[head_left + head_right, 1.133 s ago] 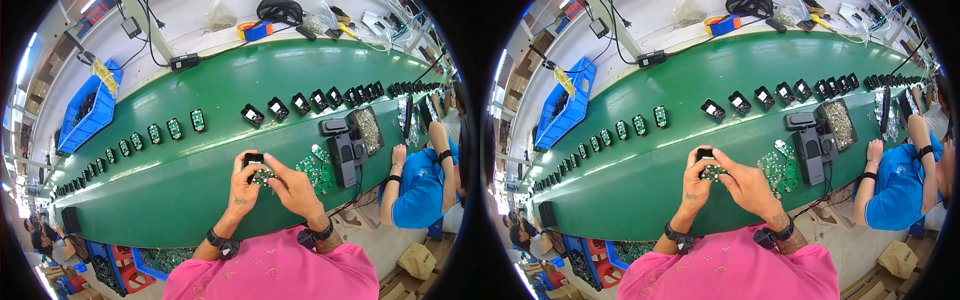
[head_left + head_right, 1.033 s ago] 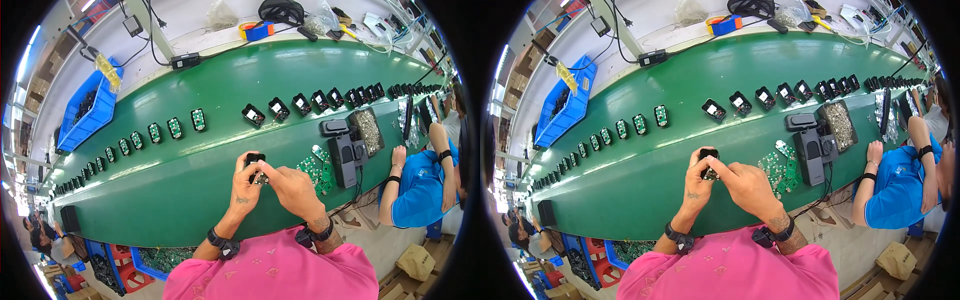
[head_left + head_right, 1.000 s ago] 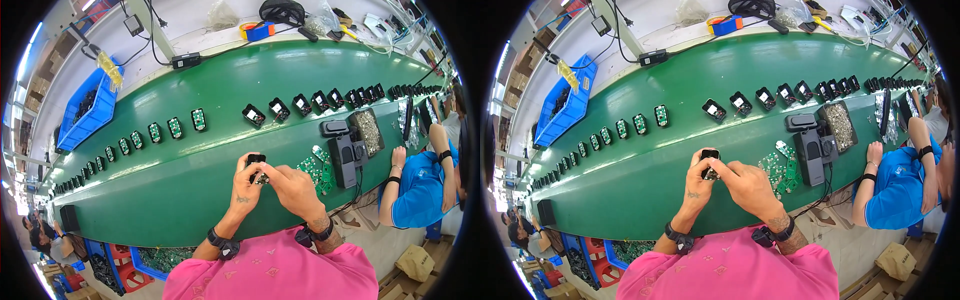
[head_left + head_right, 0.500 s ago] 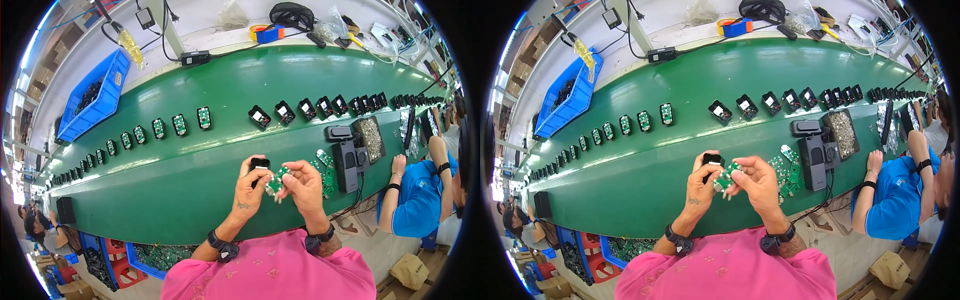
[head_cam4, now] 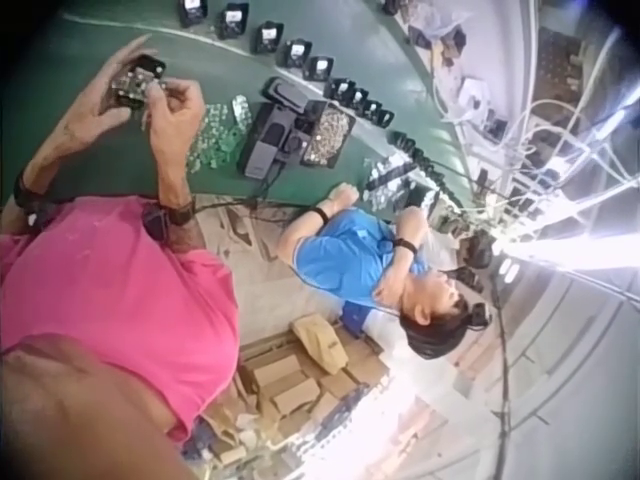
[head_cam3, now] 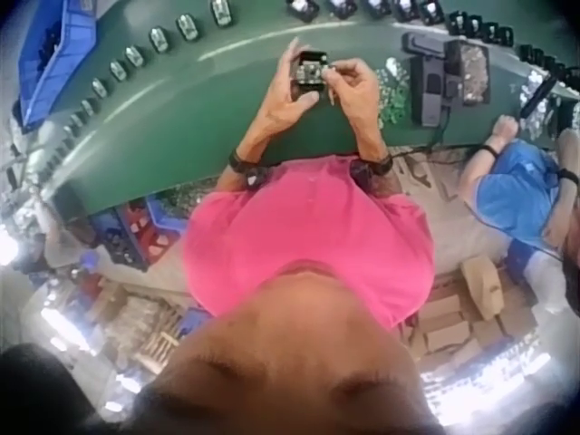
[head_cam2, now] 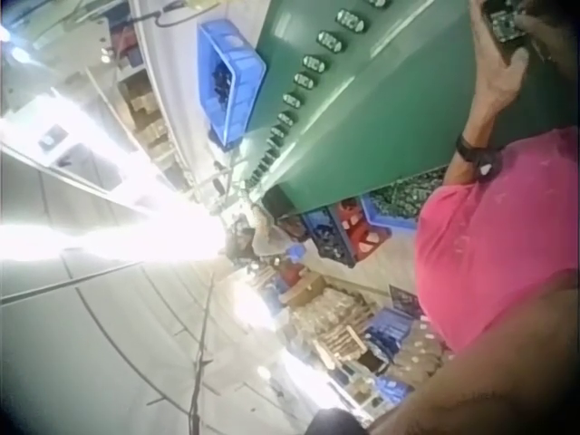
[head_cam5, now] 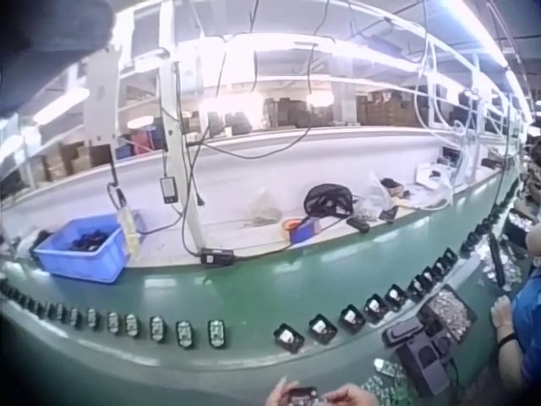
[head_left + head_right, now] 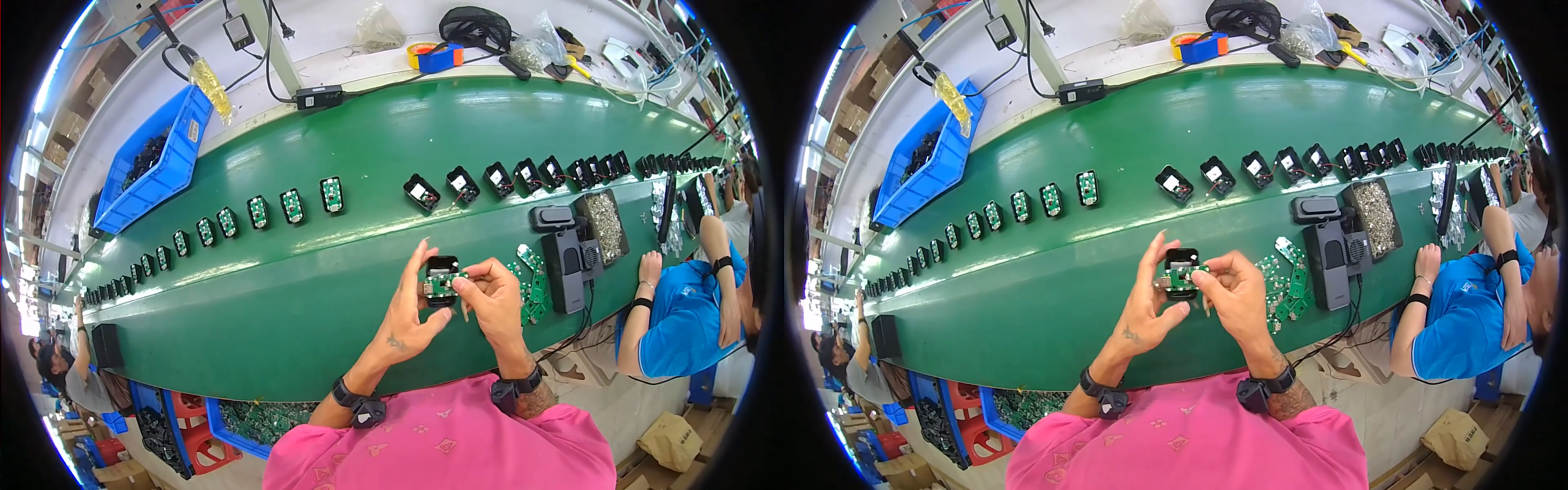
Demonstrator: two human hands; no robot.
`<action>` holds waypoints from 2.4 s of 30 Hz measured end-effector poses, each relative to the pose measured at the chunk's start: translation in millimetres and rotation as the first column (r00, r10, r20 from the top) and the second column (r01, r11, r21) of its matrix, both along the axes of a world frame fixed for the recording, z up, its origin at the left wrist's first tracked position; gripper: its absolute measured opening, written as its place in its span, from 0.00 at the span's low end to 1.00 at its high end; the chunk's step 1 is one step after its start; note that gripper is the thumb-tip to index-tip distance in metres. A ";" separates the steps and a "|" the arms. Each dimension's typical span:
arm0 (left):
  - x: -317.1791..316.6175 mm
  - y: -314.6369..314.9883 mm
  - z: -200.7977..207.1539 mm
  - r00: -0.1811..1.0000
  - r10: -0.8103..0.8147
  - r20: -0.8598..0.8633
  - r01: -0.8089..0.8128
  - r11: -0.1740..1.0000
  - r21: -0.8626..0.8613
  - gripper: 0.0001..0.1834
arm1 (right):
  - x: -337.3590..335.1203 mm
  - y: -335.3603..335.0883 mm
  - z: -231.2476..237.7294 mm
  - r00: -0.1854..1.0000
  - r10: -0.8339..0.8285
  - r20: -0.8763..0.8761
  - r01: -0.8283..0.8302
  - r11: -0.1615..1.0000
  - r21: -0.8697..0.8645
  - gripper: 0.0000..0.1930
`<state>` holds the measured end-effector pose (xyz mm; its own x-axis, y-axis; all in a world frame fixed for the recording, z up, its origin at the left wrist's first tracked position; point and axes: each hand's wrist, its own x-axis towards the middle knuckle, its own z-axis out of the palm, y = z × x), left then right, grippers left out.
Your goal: The person picks up a circuit board and a black plastic housing, fits the board into the housing by hand, and places the assembled unit onto the conveyor belt.
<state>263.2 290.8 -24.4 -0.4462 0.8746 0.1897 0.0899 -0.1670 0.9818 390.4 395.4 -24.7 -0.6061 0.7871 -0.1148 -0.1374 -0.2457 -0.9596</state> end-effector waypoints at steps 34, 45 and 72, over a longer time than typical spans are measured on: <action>0.6 5.2 27.2 0.961 0.130 -0.244 -0.133 0.991 0.006 0.26 | -1.5 12.2 34.7 0.978 0.002 0.210 -0.183 0.505 0.844 0.02; 3.1 5.8 28.0 0.893 0.142 -0.426 -0.148 0.989 0.020 0.29 | 1.4 18.4 40.9 0.946 0.116 0.304 -0.309 0.608 0.731 0.03; 18.9 15.9 23.4 0.809 0.271 -0.522 -0.331 0.944 -0.023 0.28 | -5.1 12.4 25.5 0.946 -0.032 0.323 -0.237 0.611 0.756 0.06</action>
<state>282.1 306.7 -1.0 -0.5577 0.7405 0.3750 0.6057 0.0541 0.7939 385.3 407.8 0.8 -0.7344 0.5911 0.3335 0.1410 0.6135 -0.7770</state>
